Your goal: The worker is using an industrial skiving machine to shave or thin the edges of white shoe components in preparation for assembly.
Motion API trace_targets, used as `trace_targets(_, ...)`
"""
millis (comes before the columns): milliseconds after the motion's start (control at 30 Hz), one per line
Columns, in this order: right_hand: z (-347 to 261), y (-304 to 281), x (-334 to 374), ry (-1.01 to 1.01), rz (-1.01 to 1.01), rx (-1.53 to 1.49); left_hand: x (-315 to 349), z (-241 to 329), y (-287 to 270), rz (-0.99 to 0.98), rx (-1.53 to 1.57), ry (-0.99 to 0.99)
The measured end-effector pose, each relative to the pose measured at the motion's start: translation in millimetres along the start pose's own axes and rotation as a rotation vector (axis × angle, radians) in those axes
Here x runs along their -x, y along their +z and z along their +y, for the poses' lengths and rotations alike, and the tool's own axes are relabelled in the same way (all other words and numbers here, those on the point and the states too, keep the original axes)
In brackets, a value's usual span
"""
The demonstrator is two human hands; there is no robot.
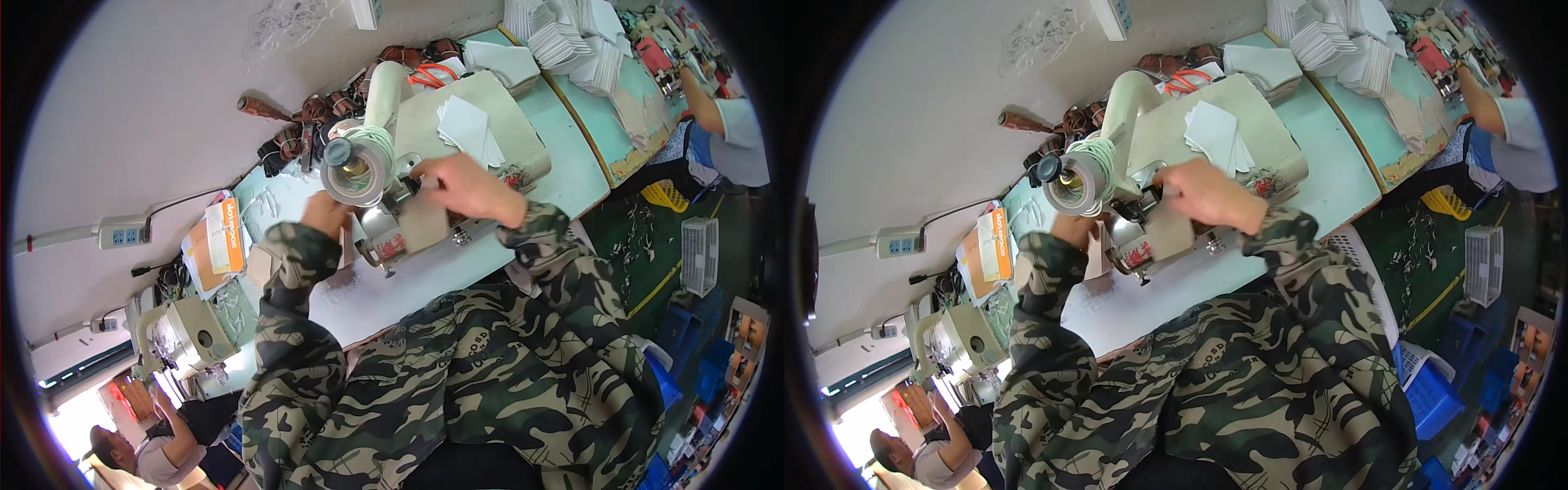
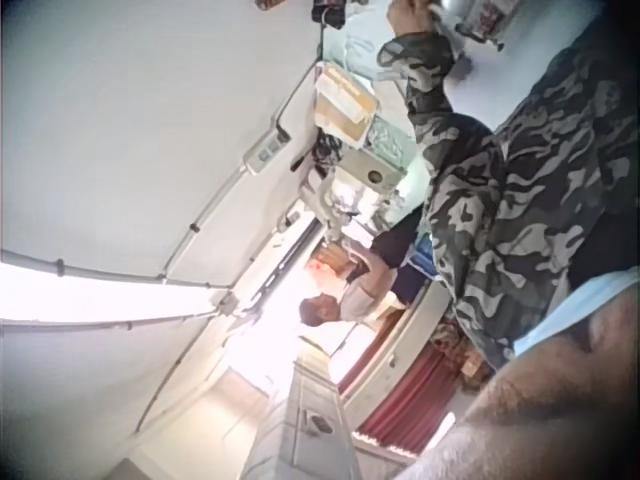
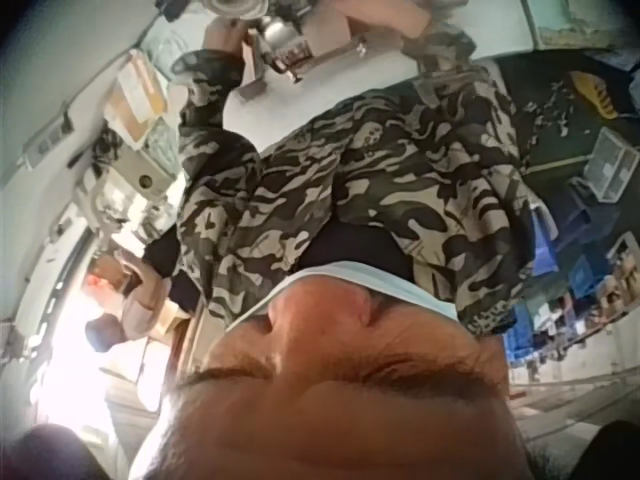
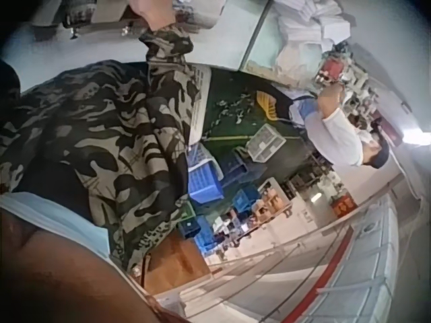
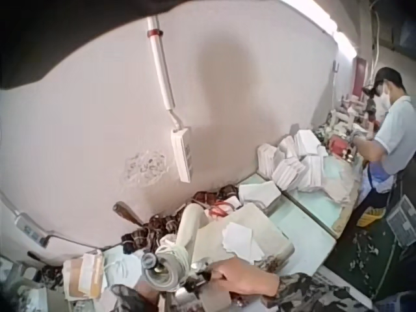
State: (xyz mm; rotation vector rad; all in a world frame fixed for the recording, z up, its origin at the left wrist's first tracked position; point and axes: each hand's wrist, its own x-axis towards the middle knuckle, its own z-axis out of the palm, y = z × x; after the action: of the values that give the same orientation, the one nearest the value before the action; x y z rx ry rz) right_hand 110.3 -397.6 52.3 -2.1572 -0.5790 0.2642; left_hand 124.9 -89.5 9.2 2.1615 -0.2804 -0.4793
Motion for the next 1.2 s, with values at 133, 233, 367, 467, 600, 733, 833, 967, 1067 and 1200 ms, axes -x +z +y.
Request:
trace_targets(133, -10.6, -59.4, 18.2, -0.266, 0.453, 0.261, 53.5, -79.0, -4.7, -0.120, -0.975, -0.288)
trace_targets(233, 16.5, -61.7, 33.2, -0.013, 0.158, 0.542, 55.7, -58.7, 20.6, -0.149, -0.909, -0.254)
trace_targets(367, 38.6, -48.8, 1.9, -0.076, 0.474, 0.599, 85.5, -70.3, 39.1, 0.129, -0.752, -0.211)
trace_targets(467, 53.8, -51.7, -17.4, 0.120, 0.166, 0.539, 81.3, -76.5, 40.0, 0.237, -0.642, -0.137)
trace_targets(600, 47.2, -55.2, -13.1, 0.175, 0.106, 0.531, 75.8, -71.1, 36.0, 0.152, -0.544, -0.311)
trace_targets(733, 41.1, -56.9, -2.9, -0.016, 0.463, 0.487, 74.7, -64.1, 29.2, 0.127, -0.718, -0.219)
trace_targets(833, 15.5, -55.0, 19.7, -0.059, 0.498, 0.205, 78.2, -46.6, 13.1, 0.183, -0.245, -0.267)
trace_targets(967, -8.0, -25.4, 35.6, -0.073, 0.325, -0.112, 64.9, 35.9, -13.9, -0.153, 0.368, -0.126)
trace_targets(1067, -10.9, -3.2, 30.1, -0.019, 0.169, -0.175, 33.9, 43.0, 8.5, -0.256, 0.032, -0.030)
trace_targets(1200, -7.0, 8.1, 26.3, -0.055, 0.141, -0.176, 18.7, 33.3, 1.2, -0.431, 0.071, -0.195)
